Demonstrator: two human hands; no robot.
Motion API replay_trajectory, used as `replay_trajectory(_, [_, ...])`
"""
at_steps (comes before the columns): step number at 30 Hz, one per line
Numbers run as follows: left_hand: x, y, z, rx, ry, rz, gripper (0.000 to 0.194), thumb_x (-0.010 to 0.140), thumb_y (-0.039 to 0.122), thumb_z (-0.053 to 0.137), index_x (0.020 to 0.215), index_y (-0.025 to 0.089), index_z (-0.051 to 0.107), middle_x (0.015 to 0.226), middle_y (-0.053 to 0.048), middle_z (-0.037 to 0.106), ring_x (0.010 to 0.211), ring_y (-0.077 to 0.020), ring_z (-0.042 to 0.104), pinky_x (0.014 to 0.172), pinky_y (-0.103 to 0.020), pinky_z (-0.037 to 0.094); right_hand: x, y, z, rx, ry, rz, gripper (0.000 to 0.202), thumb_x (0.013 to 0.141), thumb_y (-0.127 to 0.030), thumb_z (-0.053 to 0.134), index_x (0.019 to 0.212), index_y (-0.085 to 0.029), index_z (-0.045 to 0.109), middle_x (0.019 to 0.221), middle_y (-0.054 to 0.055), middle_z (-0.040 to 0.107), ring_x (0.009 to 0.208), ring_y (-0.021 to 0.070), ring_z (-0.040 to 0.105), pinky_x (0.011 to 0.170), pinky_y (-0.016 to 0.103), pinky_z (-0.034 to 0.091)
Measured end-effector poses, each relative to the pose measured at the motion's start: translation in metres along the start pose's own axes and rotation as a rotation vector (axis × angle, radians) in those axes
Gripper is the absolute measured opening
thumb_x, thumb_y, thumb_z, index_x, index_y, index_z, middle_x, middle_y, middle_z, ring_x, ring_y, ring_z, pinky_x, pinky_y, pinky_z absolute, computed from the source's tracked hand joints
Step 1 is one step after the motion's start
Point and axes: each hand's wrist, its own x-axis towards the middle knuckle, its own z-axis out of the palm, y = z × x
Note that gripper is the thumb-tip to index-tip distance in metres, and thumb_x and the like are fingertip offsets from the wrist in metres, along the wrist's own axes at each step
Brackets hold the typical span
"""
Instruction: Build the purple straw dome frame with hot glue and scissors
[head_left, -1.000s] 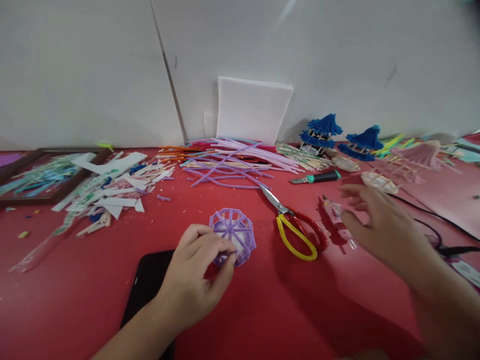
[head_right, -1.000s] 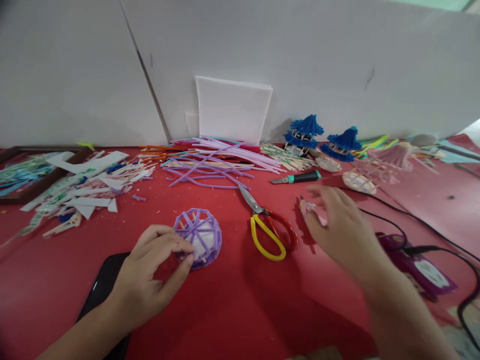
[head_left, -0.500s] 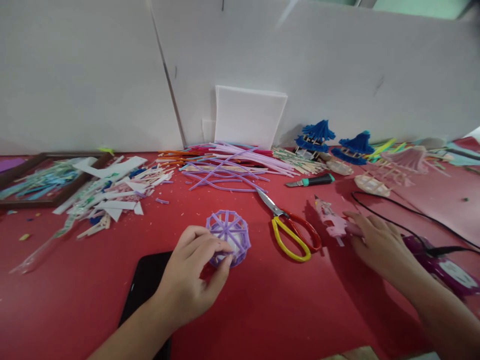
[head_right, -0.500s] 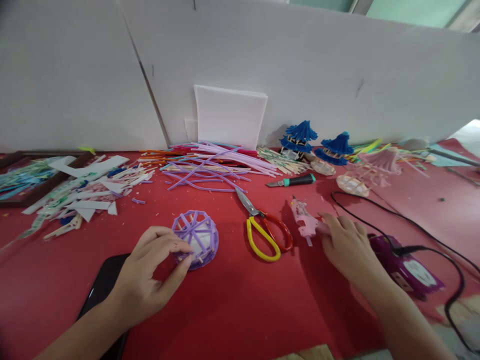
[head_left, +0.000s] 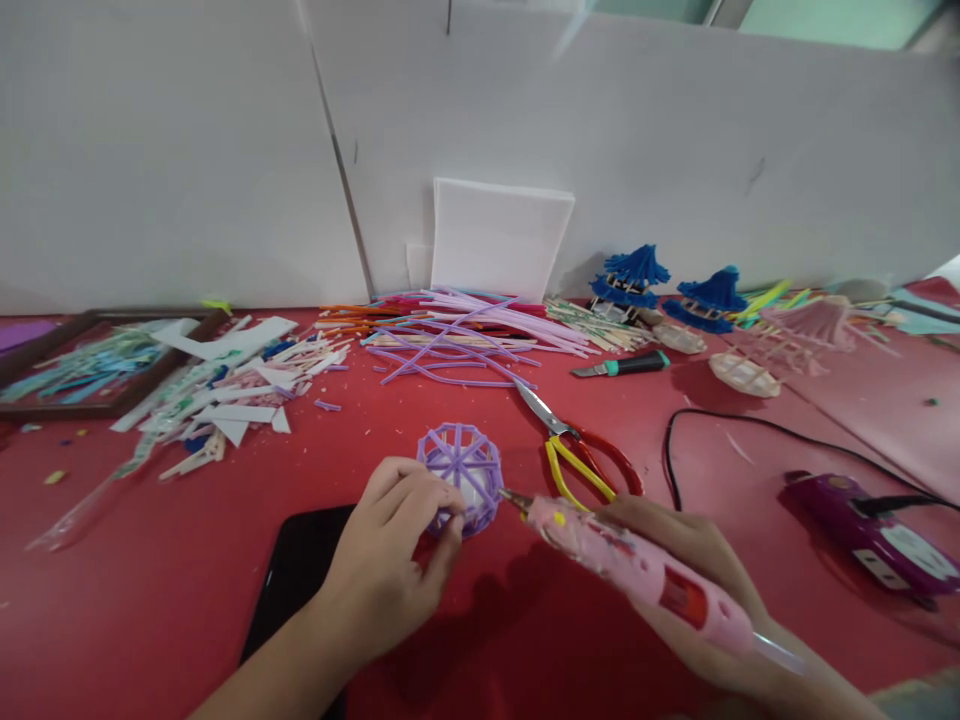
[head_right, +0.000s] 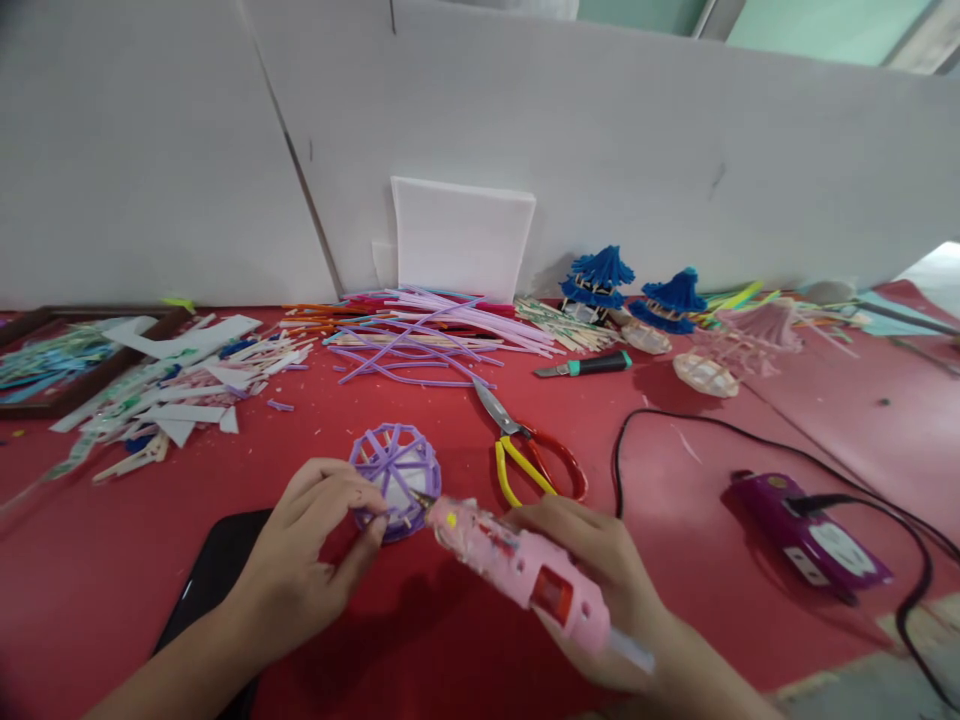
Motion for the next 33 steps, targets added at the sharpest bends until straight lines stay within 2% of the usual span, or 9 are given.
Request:
replay_trajectory(3, [0.001,0.001,0.0,-0.019,0.009,-0.02,0.013,0.083,0.007,0.052,0.086,0.02,0.054,0.08,-0.002,0.063,0.083,-0.0179,0.053,0.077,-0.032,0.046,0.002,-0.004,0.008,0.109,0.012,-0.033,0.015,0.086,-0.035,0.053,0.095,-0.025,0.059,0.066,0.004,0.065,0.051,0.0189,0.062,0.043,0.028,0.049])
replay_trajectory(6, [0.003,0.003,0.0,-0.032,0.019,-0.024,0.012,0.084,0.008,0.052,0.086,0.02,0.054,0.08,-0.002,0.063,0.083,-0.018,0.052,0.077,-0.031,0.045,0.001,-0.003,0.014,0.12,-0.005,-0.024,0.016,0.085,-0.035,0.05,0.093,-0.024,0.06,0.065,0.005,0.064,0.05,0.0186,0.06,0.043,0.028,0.048])
replay_trajectory(9, [0.003,0.003,-0.001,-0.03,0.029,-0.015,0.011,0.085,0.009,0.053,0.088,0.02,0.054,0.082,-0.002,0.063,0.084,-0.0181,0.052,0.078,-0.031,0.045,0.002,-0.003,0.015,0.092,-0.023,-0.052,0.011,0.082,-0.026,0.05,0.09,-0.023,0.057,0.066,0.004,0.065,0.049,0.0162,0.06,0.043,0.026,0.048])
replay_trajectory(15, [0.001,0.002,-0.002,-0.055,0.026,-0.013,0.015,0.085,0.008,0.054,0.092,0.02,0.054,0.084,-0.002,0.063,0.087,-0.0174,0.049,0.08,-0.029,0.043,0.009,-0.012,0.011,0.043,0.039,-0.125,0.025,0.072,-0.009,0.047,0.092,-0.021,0.052,0.065,0.0,0.064,0.049,0.0134,0.061,0.044,0.021,0.048])
replay_trajectory(26, [0.002,0.002,-0.002,-0.06,0.003,-0.014,0.016,0.084,0.007,0.054,0.093,0.021,0.053,0.086,-0.001,0.063,0.088,-0.0174,0.048,0.081,-0.029,0.043,0.008,-0.013,0.014,0.021,0.018,-0.114,0.018,0.074,-0.011,0.044,0.087,-0.022,0.048,0.063,-0.002,0.059,0.047,0.012,0.056,0.044,0.021,0.043])
replay_trajectory(33, [0.003,0.003,-0.002,-0.054,-0.005,-0.015,0.015,0.084,0.007,0.053,0.091,0.02,0.054,0.085,-0.001,0.063,0.088,-0.0175,0.048,0.081,-0.029,0.042,0.007,-0.012,0.014,0.051,-0.032,-0.041,0.008,0.079,-0.014,0.043,0.078,-0.021,0.048,0.058,-0.003,0.054,0.044,0.0101,0.05,0.04,0.02,0.038])
